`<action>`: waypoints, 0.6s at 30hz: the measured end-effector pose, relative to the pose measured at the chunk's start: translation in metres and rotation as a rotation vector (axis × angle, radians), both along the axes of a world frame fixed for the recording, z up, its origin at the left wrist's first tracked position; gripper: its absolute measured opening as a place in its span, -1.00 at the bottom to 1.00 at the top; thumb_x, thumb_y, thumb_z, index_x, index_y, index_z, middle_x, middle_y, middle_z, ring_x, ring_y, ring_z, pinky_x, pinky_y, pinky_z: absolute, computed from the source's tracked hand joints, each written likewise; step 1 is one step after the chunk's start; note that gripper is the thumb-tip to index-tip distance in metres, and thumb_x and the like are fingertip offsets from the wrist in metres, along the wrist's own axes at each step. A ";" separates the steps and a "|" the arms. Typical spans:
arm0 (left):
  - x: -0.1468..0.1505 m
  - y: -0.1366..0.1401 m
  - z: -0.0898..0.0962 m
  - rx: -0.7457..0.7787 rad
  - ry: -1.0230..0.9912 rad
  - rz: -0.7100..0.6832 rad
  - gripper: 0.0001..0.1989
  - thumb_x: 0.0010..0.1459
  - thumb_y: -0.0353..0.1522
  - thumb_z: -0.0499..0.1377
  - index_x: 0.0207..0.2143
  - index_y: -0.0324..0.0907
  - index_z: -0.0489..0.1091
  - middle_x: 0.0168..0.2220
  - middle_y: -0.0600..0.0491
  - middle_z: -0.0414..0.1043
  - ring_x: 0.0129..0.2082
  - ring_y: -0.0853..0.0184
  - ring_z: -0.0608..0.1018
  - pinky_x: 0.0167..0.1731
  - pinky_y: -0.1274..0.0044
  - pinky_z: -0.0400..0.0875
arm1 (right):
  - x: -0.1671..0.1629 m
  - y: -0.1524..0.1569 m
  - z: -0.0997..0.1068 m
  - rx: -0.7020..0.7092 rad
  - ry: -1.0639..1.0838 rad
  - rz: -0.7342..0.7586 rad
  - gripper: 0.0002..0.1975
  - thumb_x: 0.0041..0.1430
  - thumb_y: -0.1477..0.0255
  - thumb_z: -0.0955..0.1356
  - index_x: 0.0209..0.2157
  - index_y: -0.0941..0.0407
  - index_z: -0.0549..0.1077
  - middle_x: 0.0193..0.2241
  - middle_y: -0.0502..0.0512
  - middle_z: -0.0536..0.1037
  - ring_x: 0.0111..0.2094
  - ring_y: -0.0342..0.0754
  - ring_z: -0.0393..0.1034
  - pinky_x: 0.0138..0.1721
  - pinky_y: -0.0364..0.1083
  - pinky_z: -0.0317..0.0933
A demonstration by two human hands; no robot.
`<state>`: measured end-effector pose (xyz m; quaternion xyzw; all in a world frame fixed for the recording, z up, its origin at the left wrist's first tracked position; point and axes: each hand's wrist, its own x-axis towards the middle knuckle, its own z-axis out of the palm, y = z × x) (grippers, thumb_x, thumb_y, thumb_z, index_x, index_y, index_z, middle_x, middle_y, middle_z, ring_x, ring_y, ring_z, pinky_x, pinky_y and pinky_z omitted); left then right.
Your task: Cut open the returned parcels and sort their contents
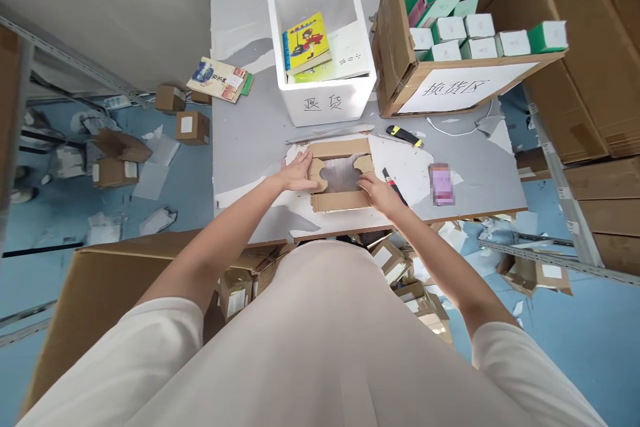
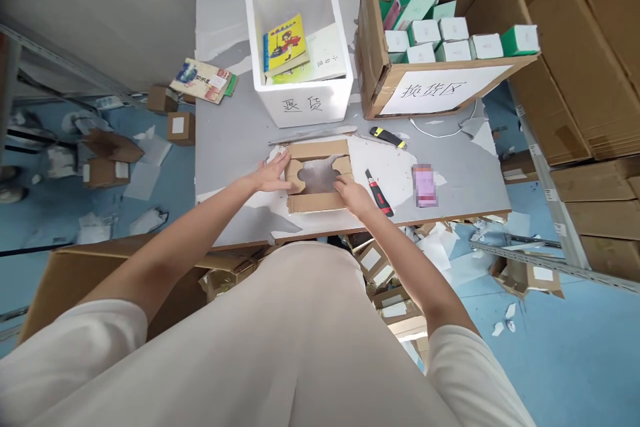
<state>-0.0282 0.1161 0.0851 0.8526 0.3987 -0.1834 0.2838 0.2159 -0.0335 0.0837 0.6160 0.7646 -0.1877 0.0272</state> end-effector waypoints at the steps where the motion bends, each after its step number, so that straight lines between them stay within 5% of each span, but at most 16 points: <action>1: 0.011 -0.007 0.001 0.034 0.042 0.083 0.15 -0.03 0.12 0.10 0.38 -0.28 -0.37 0.41 -0.23 -0.39 0.39 -0.11 -0.20 0.25 -0.04 -0.15 | -0.002 0.013 0.006 -0.042 -0.048 0.012 -0.65 0.28 0.54 0.19 0.04 0.11 0.42 0.09 0.23 0.44 0.04 0.06 0.40 -0.11 -0.01 0.35; 5: 0.050 -0.035 -0.006 0.208 0.143 0.326 0.21 -0.09 0.01 0.22 0.37 -0.42 -0.36 0.39 -0.38 -0.42 0.38 -0.21 -0.26 0.21 -0.15 -0.22 | -0.014 0.045 0.017 -0.162 -0.219 0.116 -0.73 0.27 0.38 0.28 -0.10 0.19 0.51 -0.10 0.33 0.53 0.01 0.18 0.37 -0.10 0.05 0.28; 9: 0.041 -0.044 -0.002 0.268 -0.048 0.350 -0.01 0.05 -0.24 0.11 0.37 -0.39 -0.37 0.40 -0.33 -0.43 0.39 -0.14 -0.22 0.21 -0.12 -0.13 | 0.000 0.034 0.016 -0.039 -0.174 0.141 -0.71 0.29 0.41 0.22 -0.17 0.25 0.51 -0.15 0.36 0.51 -0.04 0.15 0.36 -0.05 0.03 0.22; 14: -0.003 -0.031 0.020 0.453 -0.207 -0.024 -0.14 0.04 -0.45 0.04 0.39 -0.17 -0.21 0.42 -0.12 -0.36 0.40 0.00 -0.25 0.25 -0.09 -0.29 | 0.039 -0.006 0.006 0.140 -0.009 0.017 -0.68 0.32 0.50 0.13 -0.09 0.18 0.46 -0.04 0.23 0.50 -0.05 0.05 0.35 0.03 0.03 0.20; 18: -0.012 -0.021 0.014 0.408 -0.085 -0.264 -0.26 0.11 -0.46 -0.03 0.36 -0.26 -0.10 0.38 -0.19 -0.10 0.40 0.10 -0.10 0.27 -0.01 -0.46 | 0.046 -0.030 -0.010 0.194 0.008 -0.078 -0.64 0.31 0.55 0.13 -0.01 0.10 0.44 0.17 0.16 0.39 0.25 0.16 0.12 0.27 0.33 -0.21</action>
